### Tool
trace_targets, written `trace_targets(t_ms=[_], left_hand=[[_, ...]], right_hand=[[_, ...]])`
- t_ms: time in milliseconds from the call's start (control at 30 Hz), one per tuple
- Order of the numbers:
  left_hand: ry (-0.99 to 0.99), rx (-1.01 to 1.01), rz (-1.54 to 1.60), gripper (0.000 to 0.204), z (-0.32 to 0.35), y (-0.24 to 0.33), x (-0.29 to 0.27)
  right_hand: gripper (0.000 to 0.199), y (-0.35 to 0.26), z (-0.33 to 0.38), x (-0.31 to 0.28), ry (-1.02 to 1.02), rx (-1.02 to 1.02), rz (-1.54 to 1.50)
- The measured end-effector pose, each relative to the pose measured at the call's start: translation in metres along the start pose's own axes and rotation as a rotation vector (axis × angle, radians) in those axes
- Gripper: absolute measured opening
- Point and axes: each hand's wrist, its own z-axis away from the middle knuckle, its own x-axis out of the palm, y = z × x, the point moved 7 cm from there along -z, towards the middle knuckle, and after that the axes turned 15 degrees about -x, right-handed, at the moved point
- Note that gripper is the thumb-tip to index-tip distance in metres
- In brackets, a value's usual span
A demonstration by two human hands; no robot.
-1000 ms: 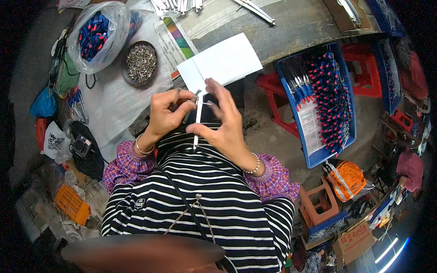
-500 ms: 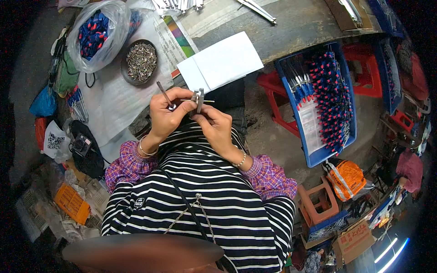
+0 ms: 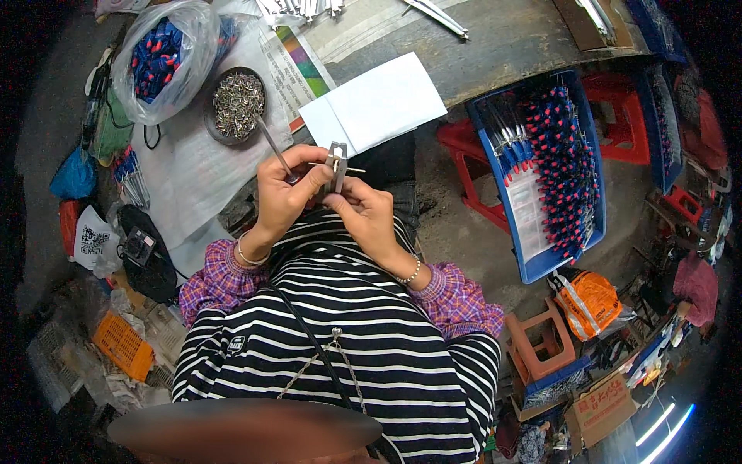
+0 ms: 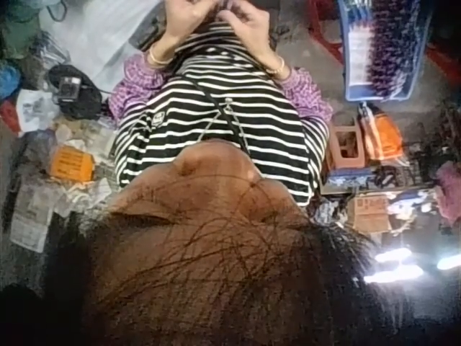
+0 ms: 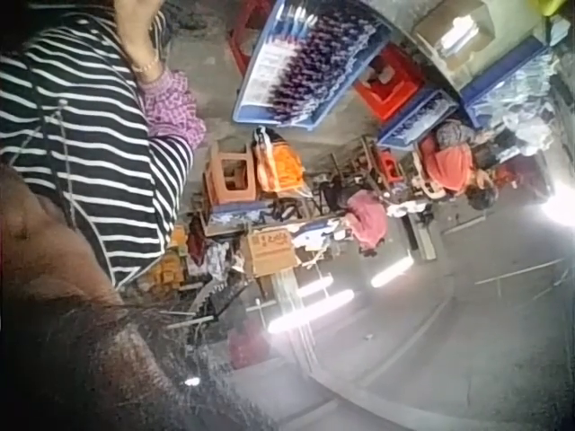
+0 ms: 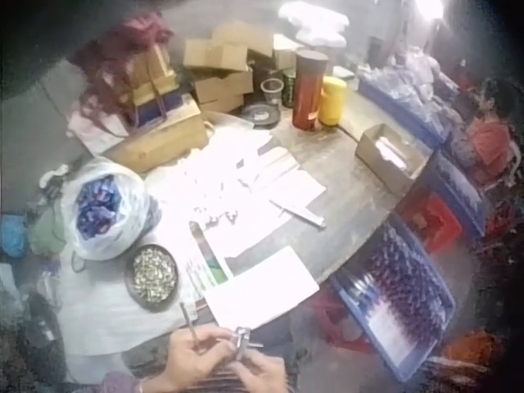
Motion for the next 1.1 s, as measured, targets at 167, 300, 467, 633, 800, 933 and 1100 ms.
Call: trace_targets(t_ms=[167,300,467,633,800,933,1100], left_hand=[[-0.084,-0.072,-0.046,0.015,-0.009,-0.011,0.002],[-0.102,-0.045,-0.144,0.015,-0.007,-0.002,0.003],[-0.170,-0.125,-0.054,0.017,-0.006,-0.003,0.003],[-0.141,-0.118,-0.062,0.021,-0.008,-0.008,-0.002],[-0.053,-0.049,-0.034,0.023,-0.001,-0.005,-0.003],[-0.040,0.010,-0.078,0.022,-0.001,0.004,-0.001],[-0.039,0.007,-0.064,0.021,-0.001,0.001,-0.001]], right_hand=[[0.014,0.000,0.002,0.001,0.017,0.074,-0.062],[0.015,-0.001,0.005,0.003,0.015,0.086,-0.065],[0.018,0.003,0.005,0.000,0.014,0.107,-0.083],[0.025,0.017,0.011,-0.010,0.064,0.226,-0.035],[0.021,0.007,0.006,-0.004,0.021,0.081,0.084],[0.017,0.005,0.006,-0.001,0.064,0.037,0.068],[0.015,0.004,0.007,-0.001,0.075,0.096,0.015]])
